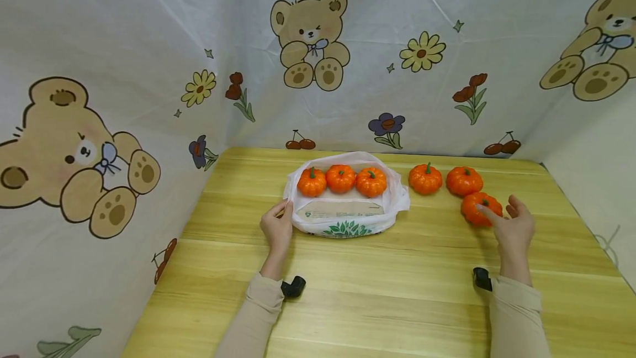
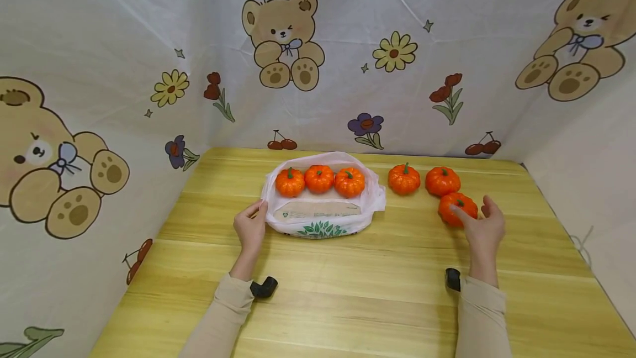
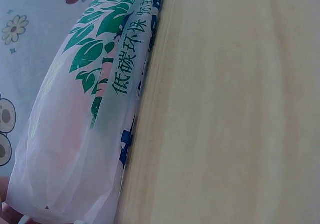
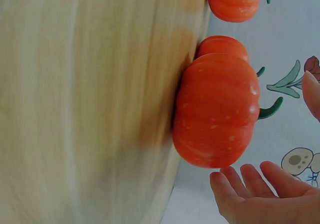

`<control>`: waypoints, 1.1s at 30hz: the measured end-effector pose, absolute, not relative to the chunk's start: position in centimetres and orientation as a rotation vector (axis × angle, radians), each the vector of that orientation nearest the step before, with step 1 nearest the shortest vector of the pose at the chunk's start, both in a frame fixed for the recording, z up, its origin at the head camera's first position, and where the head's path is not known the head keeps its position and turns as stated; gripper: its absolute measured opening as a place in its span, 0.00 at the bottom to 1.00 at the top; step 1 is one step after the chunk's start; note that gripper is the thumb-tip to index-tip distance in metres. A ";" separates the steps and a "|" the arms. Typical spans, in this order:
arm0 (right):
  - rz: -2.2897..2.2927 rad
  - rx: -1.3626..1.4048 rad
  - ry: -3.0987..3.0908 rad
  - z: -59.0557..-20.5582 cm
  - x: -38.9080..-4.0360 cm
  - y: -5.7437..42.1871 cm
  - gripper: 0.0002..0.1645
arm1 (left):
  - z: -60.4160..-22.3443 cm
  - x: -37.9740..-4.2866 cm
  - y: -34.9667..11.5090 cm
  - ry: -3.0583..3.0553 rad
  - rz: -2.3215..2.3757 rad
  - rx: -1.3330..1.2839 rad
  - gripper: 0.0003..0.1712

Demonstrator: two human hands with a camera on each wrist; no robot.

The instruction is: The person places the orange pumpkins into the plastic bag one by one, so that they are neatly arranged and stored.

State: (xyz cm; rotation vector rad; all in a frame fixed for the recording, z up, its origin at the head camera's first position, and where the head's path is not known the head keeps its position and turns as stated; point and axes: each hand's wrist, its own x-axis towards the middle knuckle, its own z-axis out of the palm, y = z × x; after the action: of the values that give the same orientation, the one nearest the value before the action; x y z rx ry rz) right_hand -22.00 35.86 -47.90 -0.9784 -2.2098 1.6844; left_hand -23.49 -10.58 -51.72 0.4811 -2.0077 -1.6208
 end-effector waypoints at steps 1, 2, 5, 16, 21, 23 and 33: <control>1.682 -0.981 -2.217 -48.0 -22.0 35.9 0.55 | -51.7 -23.5 -10.6 -2.006 -1.622 0.478 0.08; 1.677 -0.984 -2.228 -48.1 -22.0 36.0 0.55 | -51.7 -23.5 -10.6 -2.006 -1.624 0.478 0.08; 1.688 -1.006 -2.236 -48.4 -22.1 36.2 0.55 | -51.7 -23.5 -10.5 -2.007 -1.621 0.470 0.08; 1.678 -0.998 -2.261 -49.2 -22.8 36.5 0.55 | -51.9 -23.5 -10.6 -2.008 -1.607 0.467 0.09; 1.662 -0.993 -2.277 -49.7 -22.8 36.6 0.55 | -51.8 -23.5 -10.5 -2.008 -1.593 0.458 0.08; 1.643 -0.985 -2.300 -49.9 -22.8 36.6 0.56 | -51.8 -23.5 -10.4 -2.007 -1.594 0.457 0.08; 1.589 -0.952 -2.358 -50.5 -22.7 36.6 0.57 | -51.9 -23.4 -10.5 -2.008 -1.600 0.464 0.08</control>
State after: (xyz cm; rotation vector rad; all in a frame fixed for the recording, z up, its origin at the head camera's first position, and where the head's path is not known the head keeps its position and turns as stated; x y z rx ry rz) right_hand -22.74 36.60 -50.46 -0.9521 -2.3578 1.5892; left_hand -23.42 -10.45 -51.87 0.4643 -2.0084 -1.5997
